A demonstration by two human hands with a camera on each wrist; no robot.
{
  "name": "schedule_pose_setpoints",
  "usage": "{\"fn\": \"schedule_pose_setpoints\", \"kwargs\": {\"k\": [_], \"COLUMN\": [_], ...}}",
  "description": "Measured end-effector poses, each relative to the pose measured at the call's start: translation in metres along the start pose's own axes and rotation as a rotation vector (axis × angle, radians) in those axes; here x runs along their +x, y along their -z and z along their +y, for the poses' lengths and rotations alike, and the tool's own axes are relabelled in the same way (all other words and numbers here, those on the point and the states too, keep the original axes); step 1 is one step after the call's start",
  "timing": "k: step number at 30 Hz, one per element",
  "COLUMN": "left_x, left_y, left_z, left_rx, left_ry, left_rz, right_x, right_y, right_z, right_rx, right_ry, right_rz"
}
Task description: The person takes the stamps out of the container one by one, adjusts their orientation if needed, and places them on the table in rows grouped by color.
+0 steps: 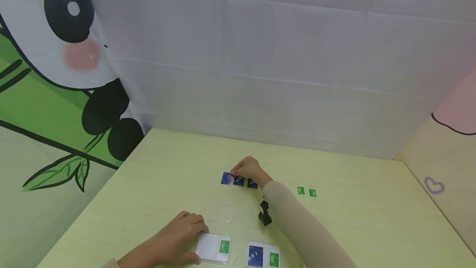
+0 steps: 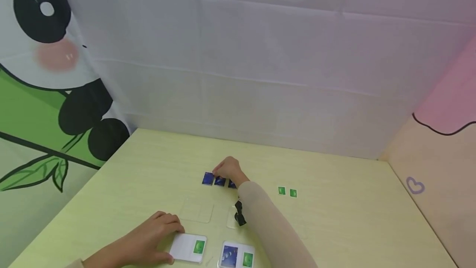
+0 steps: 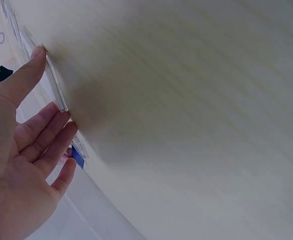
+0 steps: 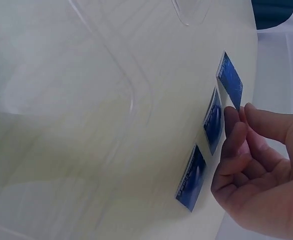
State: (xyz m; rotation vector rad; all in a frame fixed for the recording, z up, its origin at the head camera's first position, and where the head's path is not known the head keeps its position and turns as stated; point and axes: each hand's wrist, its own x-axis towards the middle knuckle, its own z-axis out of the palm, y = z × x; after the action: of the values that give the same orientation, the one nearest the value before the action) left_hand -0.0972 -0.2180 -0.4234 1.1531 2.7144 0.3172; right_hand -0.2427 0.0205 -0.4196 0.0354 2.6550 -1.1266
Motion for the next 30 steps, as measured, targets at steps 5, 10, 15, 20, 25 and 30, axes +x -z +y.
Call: {"fn": "schedule_pose_setpoints", "kwargs": {"k": [5,10,15,20,25,30], "left_x": [0.001,0.003,0.005,0.004,0.003,0.003], "left_y": [0.0,0.001,0.002,0.003,0.002,0.003], "left_z": [0.001,0.004,0.006,0.006,0.005,0.004], "left_rx": [0.02,0.006,0.003,0.021,0.021,0.022], "left_ry": [-0.019,0.001,0.024,0.007,0.003,0.001], "left_rz": [0.031,0.014,-0.002,0.015,0.018,0.015], "right_x": [0.0,0.0,-0.003,-0.01,-0.02,-0.029], "right_y": [0.002,0.005,0.008,0.012,0.018,0.02], "right_z": [0.0,0.0,0.0,-0.002,-0.004,-0.004], "right_rx": [-0.016,-0.02,-0.012,-0.031,-0.016,0.007], "right_ry": [0.001,-0.01,-0.01,0.009,0.033,0.041], "right_rz": [0.008,0.014,0.011,-0.009,-0.042,-0.069]}}
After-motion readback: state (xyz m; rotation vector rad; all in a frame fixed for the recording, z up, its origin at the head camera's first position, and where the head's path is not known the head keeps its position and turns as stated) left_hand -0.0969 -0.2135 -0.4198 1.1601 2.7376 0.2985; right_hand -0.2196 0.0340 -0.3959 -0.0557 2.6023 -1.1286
